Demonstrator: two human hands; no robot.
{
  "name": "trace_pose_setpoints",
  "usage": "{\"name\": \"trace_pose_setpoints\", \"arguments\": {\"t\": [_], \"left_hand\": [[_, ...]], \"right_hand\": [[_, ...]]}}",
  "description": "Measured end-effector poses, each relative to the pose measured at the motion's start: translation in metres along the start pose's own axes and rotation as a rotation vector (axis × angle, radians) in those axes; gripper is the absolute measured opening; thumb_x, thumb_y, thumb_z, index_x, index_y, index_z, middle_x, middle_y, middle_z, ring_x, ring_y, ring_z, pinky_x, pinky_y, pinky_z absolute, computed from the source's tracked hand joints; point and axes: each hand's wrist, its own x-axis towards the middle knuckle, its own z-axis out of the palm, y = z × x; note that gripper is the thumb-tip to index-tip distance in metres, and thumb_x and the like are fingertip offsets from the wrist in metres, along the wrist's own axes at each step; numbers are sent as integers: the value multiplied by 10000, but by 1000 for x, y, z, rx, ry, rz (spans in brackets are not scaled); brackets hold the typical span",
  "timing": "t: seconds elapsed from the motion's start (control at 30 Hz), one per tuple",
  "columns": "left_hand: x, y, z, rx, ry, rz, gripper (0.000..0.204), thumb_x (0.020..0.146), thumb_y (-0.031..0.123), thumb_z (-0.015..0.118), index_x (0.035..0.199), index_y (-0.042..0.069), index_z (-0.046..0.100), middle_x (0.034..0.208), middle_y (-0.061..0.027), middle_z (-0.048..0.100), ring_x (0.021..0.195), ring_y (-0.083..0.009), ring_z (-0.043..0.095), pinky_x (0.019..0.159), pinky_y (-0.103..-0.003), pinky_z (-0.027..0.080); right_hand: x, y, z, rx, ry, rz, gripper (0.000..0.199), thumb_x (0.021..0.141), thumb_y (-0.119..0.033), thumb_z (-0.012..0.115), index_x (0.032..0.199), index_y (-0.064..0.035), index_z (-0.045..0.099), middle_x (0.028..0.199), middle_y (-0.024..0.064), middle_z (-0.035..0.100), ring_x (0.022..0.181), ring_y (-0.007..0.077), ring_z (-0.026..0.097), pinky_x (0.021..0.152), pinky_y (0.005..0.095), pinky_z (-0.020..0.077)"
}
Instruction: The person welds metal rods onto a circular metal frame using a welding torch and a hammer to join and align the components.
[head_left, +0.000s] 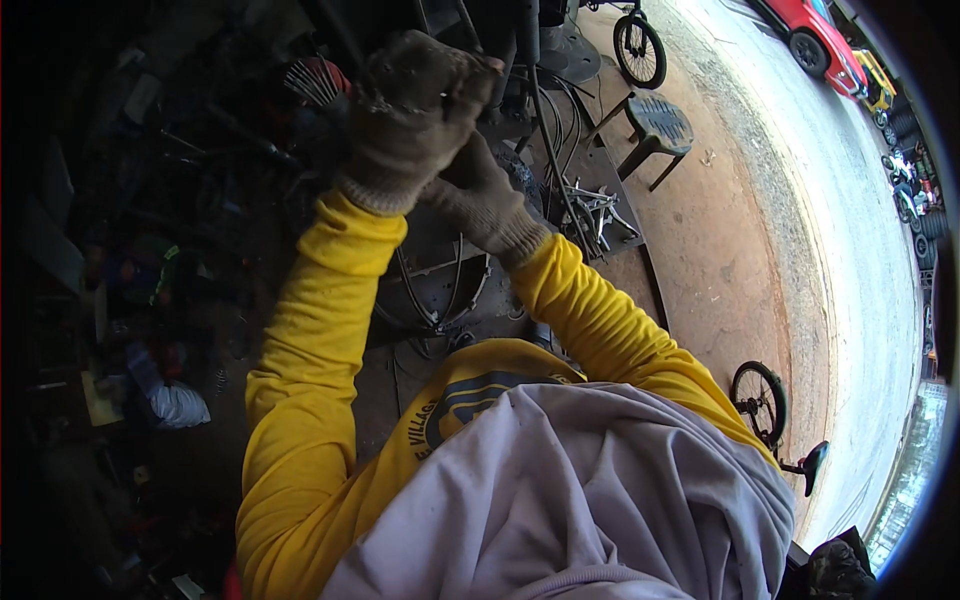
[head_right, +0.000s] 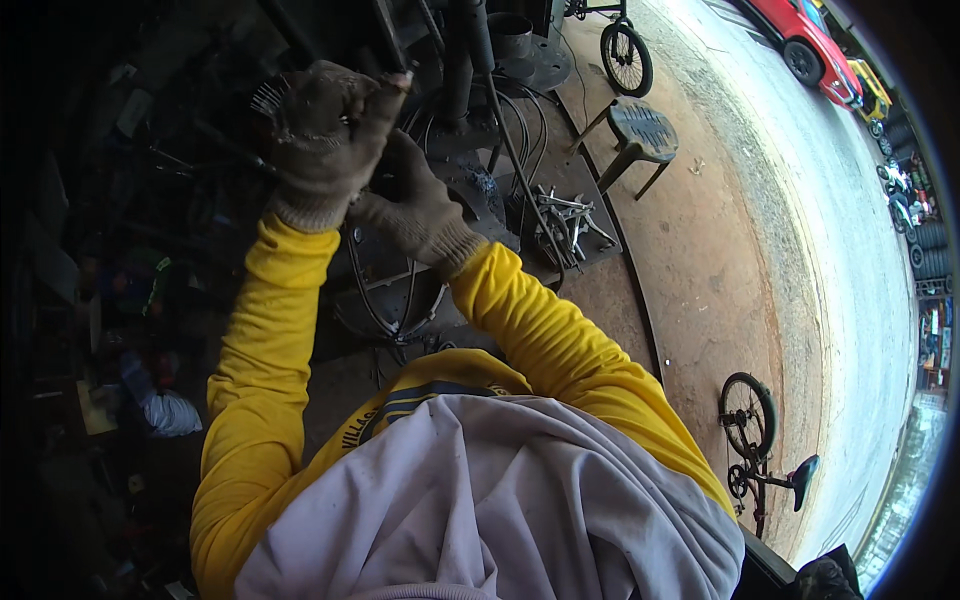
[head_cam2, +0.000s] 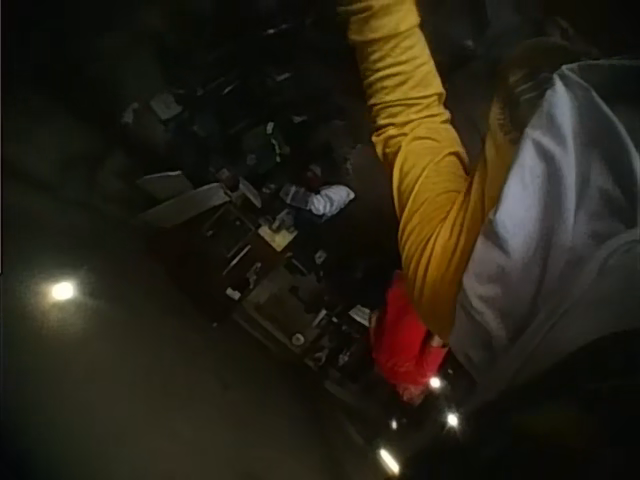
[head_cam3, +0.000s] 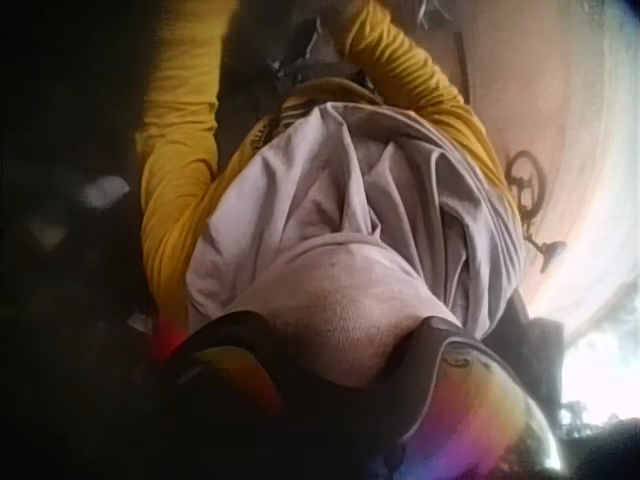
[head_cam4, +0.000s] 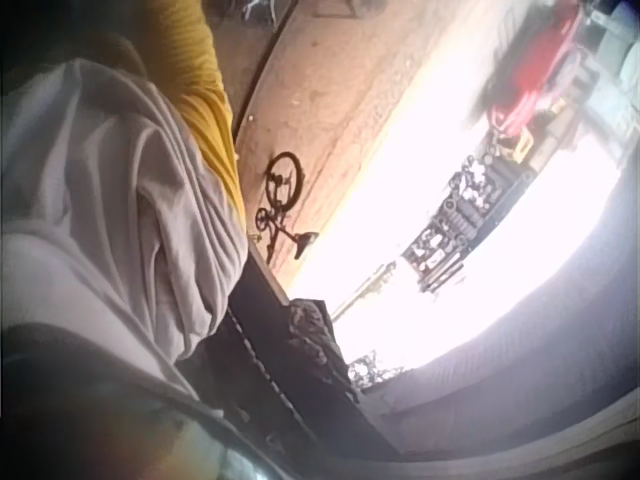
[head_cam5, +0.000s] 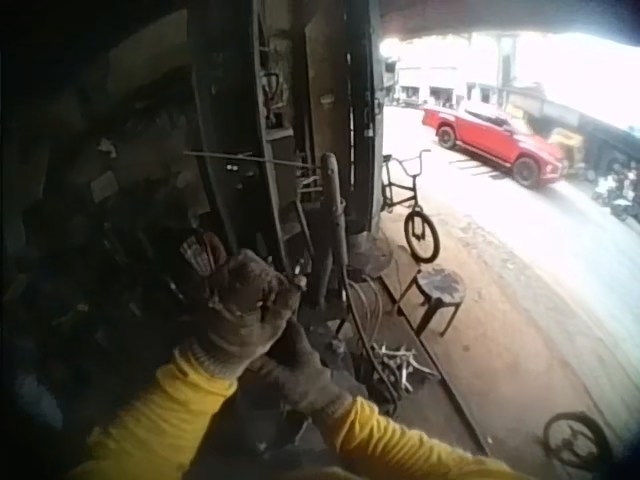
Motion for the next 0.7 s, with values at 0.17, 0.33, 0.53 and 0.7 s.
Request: {"name": "trace_pose_setpoints", "arguments": {"t": [0.17, 0.33, 0.53, 0.7], "left_hand": [[-12, 51, 25, -189, -403, -411, 493, 844, 418, 816, 1015, 20, 581, 901, -103, 650, 757, -163, 653, 651, -306, 551], [-34, 77, -10, -310, -285, -434, 746, 816, 484, 808, 1301, 2, 510, 1114, -114, 638, 882, -167, 645, 778, -331, 574], [-121, 95, -83, -521, -173, -1297, 678, 885, 360, 793, 1363, -3, 478, 1123, -83, 620, 872, -122, 586, 795, -282, 535], [-164, 137, -122, 307, -441, -1104, 517, 913, 253, 751, 1317, 8, 542, 1116, -106, 647, 853, -173, 619, 786, -330, 530]], "right_hand": [[-46, 13, -42, 378, 216, 64, 713, 917, -208, 703, 1502, -35, 333, 1247, 95, 607, 1118, 185, 611, 969, 332, 509], [-33, -5, -141, 267, 586, 97, 487, 911, -214, 673, 1298, -3, 466, 871, 71, 653, 668, 146, 606, 579, 276, 491], [146, 15, -271, -181, 420, 161, 457, 848, -344, 763, 1010, 63, 631, 785, 148, 685, 593, 211, 631, 542, 335, 544], [301, 64, -286, -509, 232, 283, 482, 855, -386, 756, 1044, 53, 691, 866, 147, 715, 666, 221, 692, 559, 350, 566]]}}
